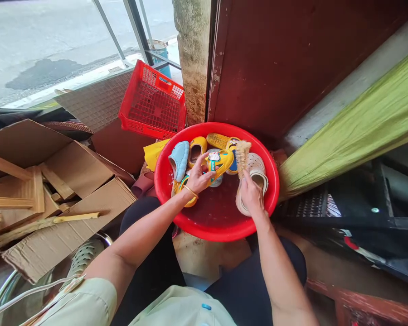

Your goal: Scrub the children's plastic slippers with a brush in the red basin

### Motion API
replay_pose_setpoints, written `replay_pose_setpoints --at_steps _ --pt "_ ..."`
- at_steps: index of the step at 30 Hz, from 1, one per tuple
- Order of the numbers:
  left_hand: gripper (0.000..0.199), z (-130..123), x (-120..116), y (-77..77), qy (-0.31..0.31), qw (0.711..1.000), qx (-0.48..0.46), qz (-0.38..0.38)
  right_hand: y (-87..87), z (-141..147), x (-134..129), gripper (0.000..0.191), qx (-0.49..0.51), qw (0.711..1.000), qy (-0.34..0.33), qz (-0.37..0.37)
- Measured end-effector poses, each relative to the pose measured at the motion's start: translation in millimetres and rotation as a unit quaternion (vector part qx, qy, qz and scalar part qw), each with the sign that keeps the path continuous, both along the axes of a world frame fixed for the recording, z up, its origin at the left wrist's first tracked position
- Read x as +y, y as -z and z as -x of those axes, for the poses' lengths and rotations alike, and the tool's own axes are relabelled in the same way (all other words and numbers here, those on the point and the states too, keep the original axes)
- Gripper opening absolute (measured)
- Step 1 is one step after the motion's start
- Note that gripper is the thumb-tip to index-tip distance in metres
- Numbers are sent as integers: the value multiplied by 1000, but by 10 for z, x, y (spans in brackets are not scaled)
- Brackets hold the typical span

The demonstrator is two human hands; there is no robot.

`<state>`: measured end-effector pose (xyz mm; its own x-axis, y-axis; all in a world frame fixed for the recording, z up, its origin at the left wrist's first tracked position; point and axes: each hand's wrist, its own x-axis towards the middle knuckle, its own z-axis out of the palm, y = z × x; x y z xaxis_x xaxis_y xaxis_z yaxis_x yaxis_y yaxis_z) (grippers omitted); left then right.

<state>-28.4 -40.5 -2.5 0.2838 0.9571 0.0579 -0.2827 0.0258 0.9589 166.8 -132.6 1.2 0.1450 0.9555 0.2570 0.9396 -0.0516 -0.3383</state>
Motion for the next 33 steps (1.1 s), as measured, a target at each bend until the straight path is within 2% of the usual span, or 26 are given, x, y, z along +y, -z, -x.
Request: replay_pose_setpoints --at_steps 4,6,8,10,12,15,17,18,20,23,26,29,33 --pt "95 4 13 -31 11 1000 -19 18 3 34 -21 54 -17 999 -44 -6" --pt "93 14 -10 -65 25 999 -17 28 -9 52 -20 53 -20 999 -41 4" --pt "91 40 -62 -124 40 999 12 22 -46 -5 17 54 42 999 -11 -14" --pt "88 77 -131 -200 50 997 62 -13 -104 -102 68 56 169 985 10 -42" --pt "82 109 -197 -266 52 990 112 -70 -174 -180 103 63 325 944 19 -46" --pt "70 111 -268 -308 58 970 174 -158 -281 -212 117 68 523 852 26 -30" --pt "65 77 -305 -301 69 960 193 -189 -343 -201 110 62 580 813 21 -37" --pt "66 51 -323 -296 76 961 190 -187 -367 -189 102 62 586 809 22 -47" --pt "75 -9 -349 -297 84 974 152 -146 -396 -147 72 68 557 827 28 -72" --pt "93 -78 -342 -353 76 996 34 -30 -371 -34 0 86 476 873 42 -100" --pt "95 -62 -283 -447 54 997 -40 45 -287 76 -41 89 440 895 22 -71" --pt "89 10 -242 -488 43 999 6 -9 -222 100 5 87 417 908 -12 -39" --pt "85 47 -260 -370 -4 980 151 -133 -229 119 72 67 255 962 5 -99"
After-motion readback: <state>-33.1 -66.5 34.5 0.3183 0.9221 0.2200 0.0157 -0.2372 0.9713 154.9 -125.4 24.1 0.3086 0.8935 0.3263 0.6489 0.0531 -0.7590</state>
